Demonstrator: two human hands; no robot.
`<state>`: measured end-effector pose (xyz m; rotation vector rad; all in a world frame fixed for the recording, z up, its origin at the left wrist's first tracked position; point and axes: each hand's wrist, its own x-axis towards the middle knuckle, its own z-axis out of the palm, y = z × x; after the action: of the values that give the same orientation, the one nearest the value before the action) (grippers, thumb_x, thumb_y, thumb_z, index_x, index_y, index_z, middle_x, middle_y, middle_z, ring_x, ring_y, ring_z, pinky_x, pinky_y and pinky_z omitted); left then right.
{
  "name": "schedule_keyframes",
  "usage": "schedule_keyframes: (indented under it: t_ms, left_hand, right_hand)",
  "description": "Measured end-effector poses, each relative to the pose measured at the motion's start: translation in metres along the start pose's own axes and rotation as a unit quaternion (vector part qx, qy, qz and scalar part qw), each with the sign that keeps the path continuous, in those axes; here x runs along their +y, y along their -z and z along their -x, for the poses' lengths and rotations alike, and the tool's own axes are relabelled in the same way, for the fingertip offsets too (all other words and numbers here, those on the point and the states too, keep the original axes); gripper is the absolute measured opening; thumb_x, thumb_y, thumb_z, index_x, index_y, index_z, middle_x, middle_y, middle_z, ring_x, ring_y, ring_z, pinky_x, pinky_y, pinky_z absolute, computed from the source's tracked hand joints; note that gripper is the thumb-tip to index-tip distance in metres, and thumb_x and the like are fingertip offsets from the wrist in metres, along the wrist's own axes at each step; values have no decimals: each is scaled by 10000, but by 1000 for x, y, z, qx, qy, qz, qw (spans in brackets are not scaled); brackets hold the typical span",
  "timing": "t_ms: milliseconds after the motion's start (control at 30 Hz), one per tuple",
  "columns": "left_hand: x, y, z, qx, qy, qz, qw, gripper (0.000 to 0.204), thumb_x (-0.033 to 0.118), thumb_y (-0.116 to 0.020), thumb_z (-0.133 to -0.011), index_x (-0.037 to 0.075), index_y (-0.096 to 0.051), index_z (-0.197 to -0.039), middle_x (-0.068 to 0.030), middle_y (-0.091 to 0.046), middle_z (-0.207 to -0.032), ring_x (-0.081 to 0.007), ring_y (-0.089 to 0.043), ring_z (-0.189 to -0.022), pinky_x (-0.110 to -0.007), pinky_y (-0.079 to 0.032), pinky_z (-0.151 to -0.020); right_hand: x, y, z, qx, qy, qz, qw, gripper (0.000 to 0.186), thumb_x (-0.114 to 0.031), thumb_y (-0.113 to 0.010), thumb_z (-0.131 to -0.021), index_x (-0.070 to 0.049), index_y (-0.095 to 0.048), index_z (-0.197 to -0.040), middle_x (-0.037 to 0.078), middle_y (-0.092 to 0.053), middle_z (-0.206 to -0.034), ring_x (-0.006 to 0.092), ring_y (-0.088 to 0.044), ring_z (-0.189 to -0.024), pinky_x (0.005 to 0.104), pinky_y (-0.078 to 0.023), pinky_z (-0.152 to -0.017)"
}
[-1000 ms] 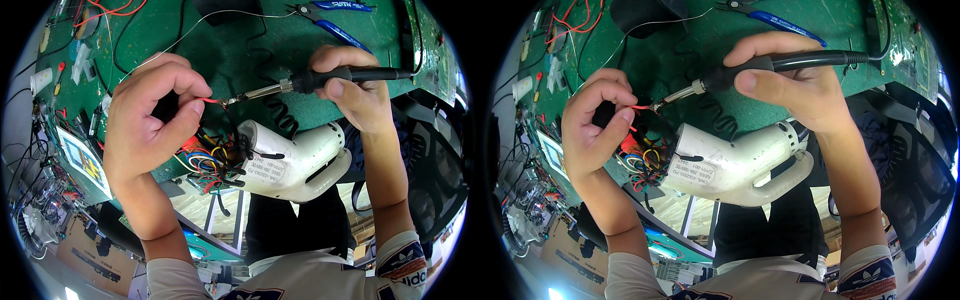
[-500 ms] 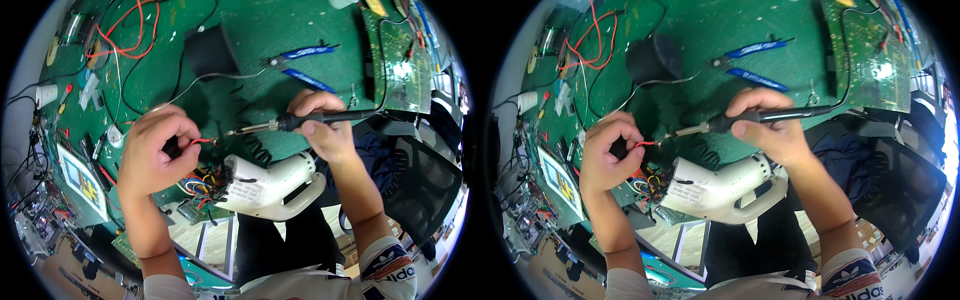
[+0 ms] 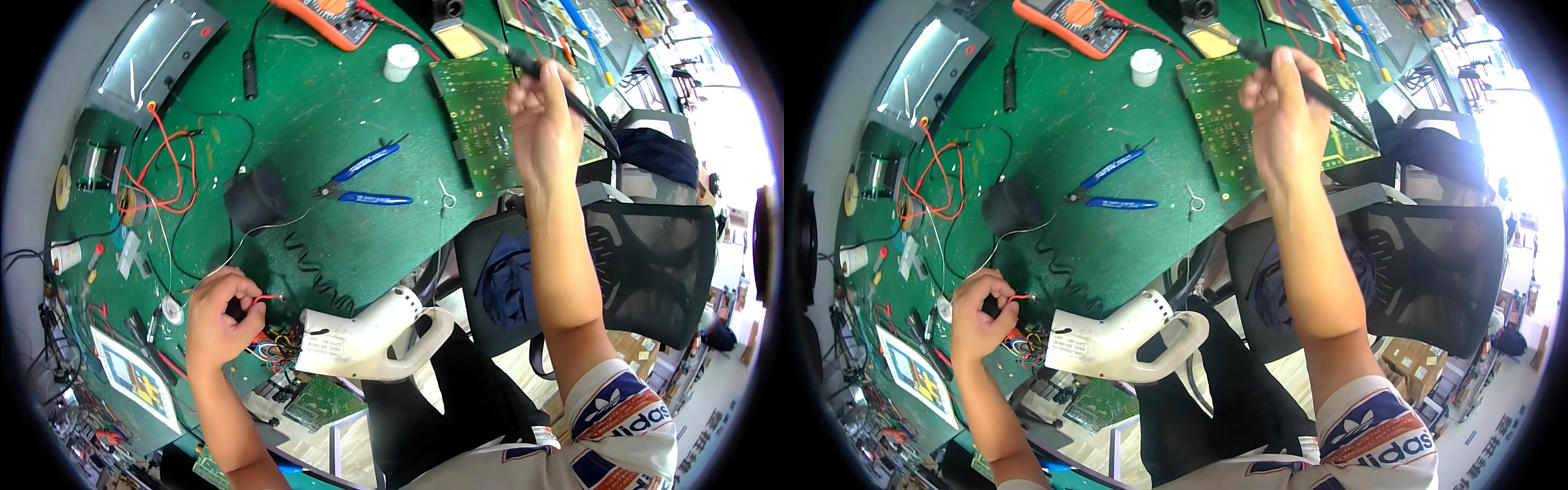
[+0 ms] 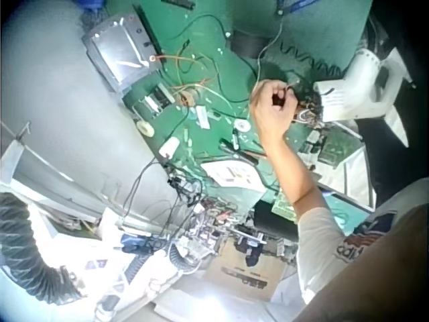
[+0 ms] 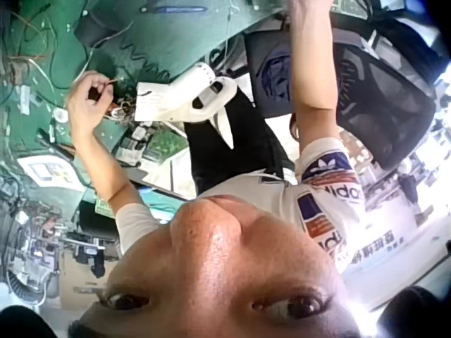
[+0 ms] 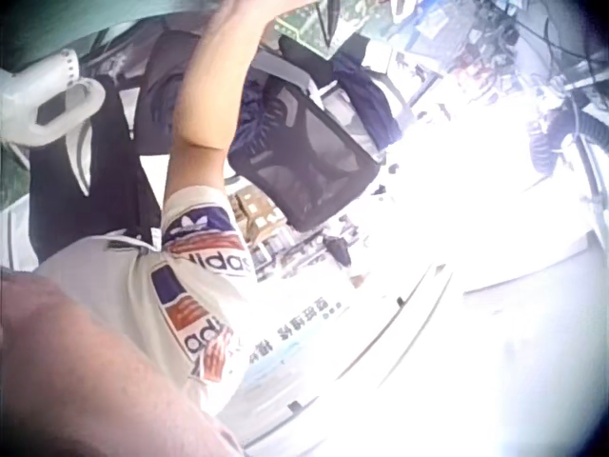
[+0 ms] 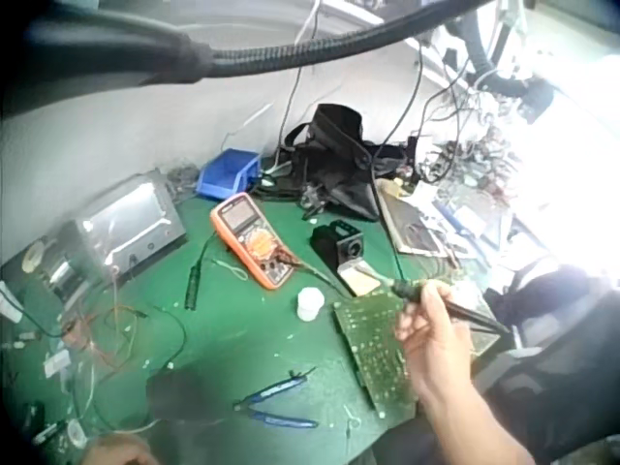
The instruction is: The person solders a wire to a metal contact on a charging connector and later uses side cutters to trim a wire.
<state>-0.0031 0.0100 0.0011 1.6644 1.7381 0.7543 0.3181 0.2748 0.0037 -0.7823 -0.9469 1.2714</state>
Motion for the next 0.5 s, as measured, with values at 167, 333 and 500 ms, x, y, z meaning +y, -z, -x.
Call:
schedule_keyframes:
  t_ms: [167,333,500]
  left_hand:
    - [5,-1,-3,1,9,8,1000,193,-31,-671,-611,39,-555,-749,-38,-489,-608,-209,-513,-598,-326,-413,-577]
    - [4,-1,-2,-5,5,9,1000,199,-44,-665,-612,36,-554,-757,-41,-484,-625,-207,-510,-603,-322,-410,-586]
    - [5,4,1,-22,22,-3,1000,205,-53,-657,-612,33,-556,-768,-44,-478,-646,-206,-513,-627,-320,-414,-612]
  right_hand:
    - [18,24,-64,57,-13,54,997,295,-171,-654,-954,48,-563,-1129,131,-645,-856,190,-637,-694,290,-499,-584]
    - [44,19,-87,51,-44,95,993,284,-191,-632,-963,44,-577,-1113,150,-655,-873,193,-654,-712,288,-510,-598]
    - [44,-28,-81,52,-140,11,989,425,-387,-479,-1034,22,-535,-1135,119,-642,-865,174,-631,-712,254,-497,-615]
